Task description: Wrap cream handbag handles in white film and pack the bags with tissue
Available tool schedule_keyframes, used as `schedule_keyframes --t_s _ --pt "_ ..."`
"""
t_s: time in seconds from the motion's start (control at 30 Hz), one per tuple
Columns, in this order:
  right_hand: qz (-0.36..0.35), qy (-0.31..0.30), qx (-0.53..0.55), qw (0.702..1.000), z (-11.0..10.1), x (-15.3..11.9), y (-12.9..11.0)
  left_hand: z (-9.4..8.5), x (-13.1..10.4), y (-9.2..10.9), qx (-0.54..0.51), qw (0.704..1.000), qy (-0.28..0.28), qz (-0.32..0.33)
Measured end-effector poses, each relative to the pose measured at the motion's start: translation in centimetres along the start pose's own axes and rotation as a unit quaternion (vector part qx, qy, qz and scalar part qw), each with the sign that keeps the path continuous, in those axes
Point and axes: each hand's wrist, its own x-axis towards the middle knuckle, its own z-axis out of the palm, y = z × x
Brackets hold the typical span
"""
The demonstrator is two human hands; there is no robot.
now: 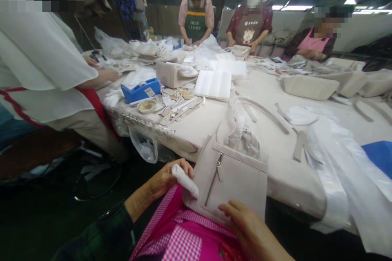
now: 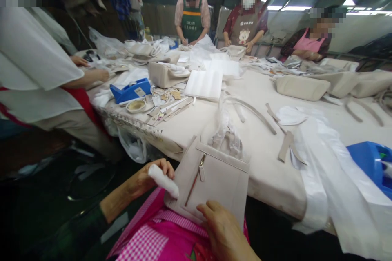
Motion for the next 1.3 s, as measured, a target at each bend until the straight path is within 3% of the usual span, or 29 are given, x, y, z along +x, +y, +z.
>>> schedule_keyframes --t_s 0.1,0.27,0.43,0.67,0.87,1.03,1.13,1.2,1.3 --pt "0.012 -0.021 -0.006 1.0 0.3 0.3 0.1 -0.8 -1.2 -0.1 0.014 1.0 -0.009 0.025" --pt "0.018 -0.045 -0.01 0.999 0.4 0.6 0.2 -1.2 -2.5 0.8 0.054 0.998 -0.016 -0.035" --pt "0.018 -0.047 0.001 0.999 0.5 0.1 1.2 -2.1 -2.6 1.1 0.07 0.996 -0.029 -0.051" --pt "0.012 0.007 0.019 1.0 1.2 -0.3 3.0 -3.1 -2.4 0.2 0.072 0.996 -0.051 -0.013" --pt "0.004 -0.014 0.026 1.0 0.8 -0.2 3.5 -3.4 -2.2 -0.7 0.054 0.997 -0.046 0.003" --pt "0.023 0.078 0.063 0.995 -2.5 -1.1 3.4 -4.6 -2.3 -1.3 0.046 0.997 -0.065 -0.001" --pt "0.053 0.163 0.082 0.982 -4.9 -2.1 4.1 -6.0 -2.3 -1.7 0.065 0.991 -0.109 -0.03" --pt "0.078 0.209 0.108 0.969 -5.9 -2.8 4.9 -6.7 -2.3 -1.8 0.099 0.99 -0.074 -0.066" --pt "0.117 0.258 0.168 0.944 -6.3 -3.9 6.0 -6.9 -2.2 -1.7 0.143 0.988 -0.017 -0.058"
